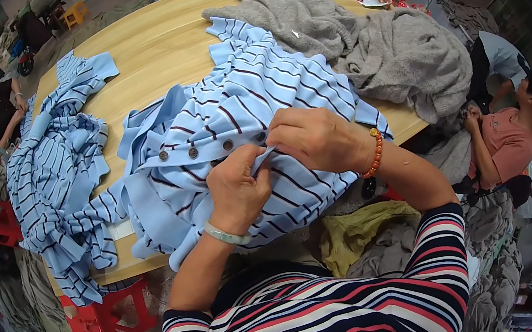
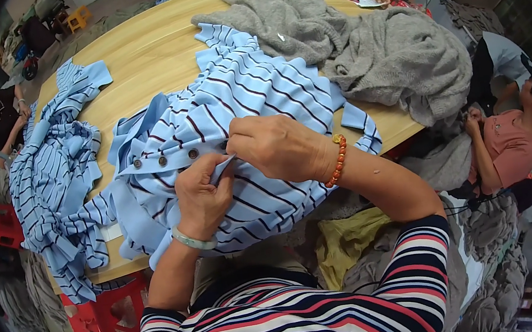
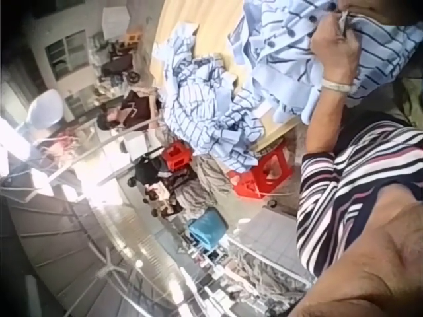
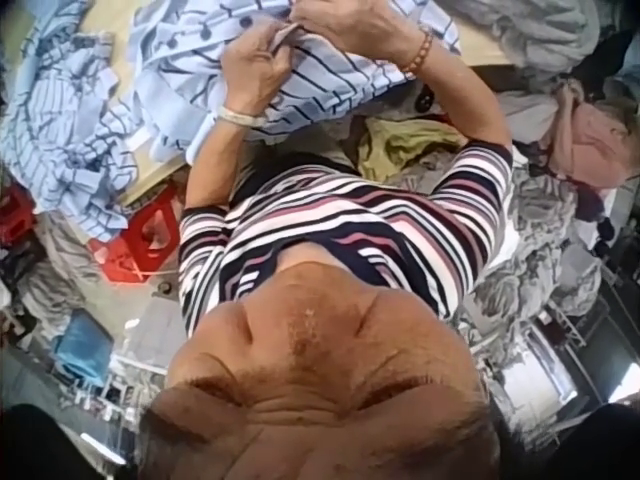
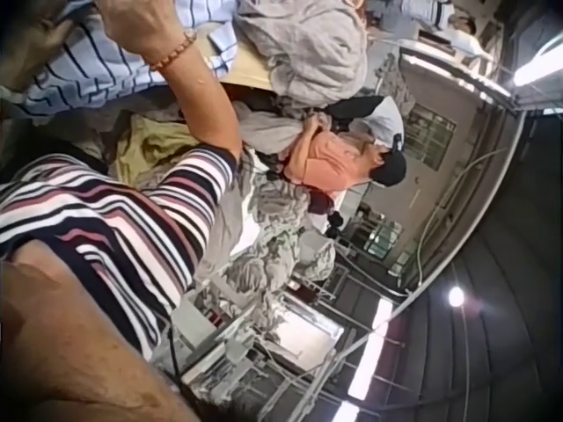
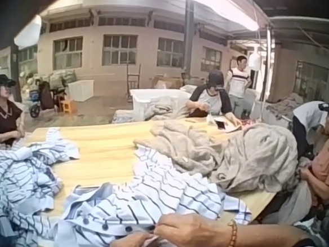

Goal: Trim loose threads from a garment using scissors and button up a shirt for quality inspection.

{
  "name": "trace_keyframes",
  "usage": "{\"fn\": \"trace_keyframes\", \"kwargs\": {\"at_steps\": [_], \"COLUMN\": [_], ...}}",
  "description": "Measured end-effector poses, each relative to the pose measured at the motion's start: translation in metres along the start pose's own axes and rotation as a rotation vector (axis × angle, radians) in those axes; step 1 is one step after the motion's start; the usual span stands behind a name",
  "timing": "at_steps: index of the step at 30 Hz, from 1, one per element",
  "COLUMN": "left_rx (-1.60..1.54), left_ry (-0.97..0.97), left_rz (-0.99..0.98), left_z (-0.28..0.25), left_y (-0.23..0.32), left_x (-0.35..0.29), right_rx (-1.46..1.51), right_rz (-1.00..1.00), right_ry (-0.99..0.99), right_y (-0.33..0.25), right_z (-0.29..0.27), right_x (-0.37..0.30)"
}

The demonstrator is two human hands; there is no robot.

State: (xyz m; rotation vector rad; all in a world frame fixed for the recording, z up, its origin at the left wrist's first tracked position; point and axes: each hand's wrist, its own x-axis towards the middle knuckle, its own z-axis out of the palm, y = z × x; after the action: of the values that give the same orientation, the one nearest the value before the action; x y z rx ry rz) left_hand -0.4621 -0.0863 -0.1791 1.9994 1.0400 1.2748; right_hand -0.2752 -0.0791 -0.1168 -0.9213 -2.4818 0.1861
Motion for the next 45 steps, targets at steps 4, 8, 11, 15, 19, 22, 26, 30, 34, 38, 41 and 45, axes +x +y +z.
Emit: {"fn": "trace_keyframes", "kwargs": {"at_steps": [4,8,11,15,19,22,26,30,34,38,41,45], "left_rx": [0.052,-0.023,-0.029,-0.005,0.074,0.026,-0.417,-1.23,-1.364,-1.114,-0.952,-0.966], "left_ry": [-0.068,-0.145,-0.106,-0.034,-0.015,-0.017,-0.203,-0.298,-0.196,-0.066,0.021,0.05], "left_rz": [-0.045,-0.119,-0.069,-0.007,0.096,0.034,-0.327,-0.765,-0.772,-0.624,-0.471,-0.465], "left_z": [0.0,-0.002,-0.001,0.001,0.002,0.002,-0.004,-0.013,-0.004,0.012,0.02,0.016], "left_y": [-0.003,-0.006,-0.004,0.002,0.008,0.008,-0.006,0.004,0.006,-0.003,-0.007,-0.004], "left_x": [-0.001,0.0,0.0,-0.004,-0.01,-0.016,-0.029,-0.026,-0.014,-0.007,0.0,0.002], "right_rx": [-0.095,-0.216,-0.262,-0.158,-0.014,0.051,0.257,0.483,0.393,0.268,0.088,-0.058], "right_rz": [-0.053,-0.043,-0.092,-0.038,0.022,0.066,0.077,0.164,0.13,0.038,0.017,0.02], "right_ry": [0.013,-0.053,0.022,0.039,0.16,0.193,0.211,0.17,0.153,0.207,0.184,0.087], "right_y": [-0.003,-0.01,-0.004,-0.007,-0.009,-0.011,-0.006,-0.007,-0.008,-0.009,-0.012,-0.013], "right_z": [0.003,0.004,0.013,0.02,0.024,0.026,0.029,0.018,0.011,0.008,0.001,0.013], "right_x": [-0.005,-0.005,-0.005,-0.005,-0.007,-0.006,-0.01,-0.013,-0.012,-0.012,-0.014,-0.02]}}
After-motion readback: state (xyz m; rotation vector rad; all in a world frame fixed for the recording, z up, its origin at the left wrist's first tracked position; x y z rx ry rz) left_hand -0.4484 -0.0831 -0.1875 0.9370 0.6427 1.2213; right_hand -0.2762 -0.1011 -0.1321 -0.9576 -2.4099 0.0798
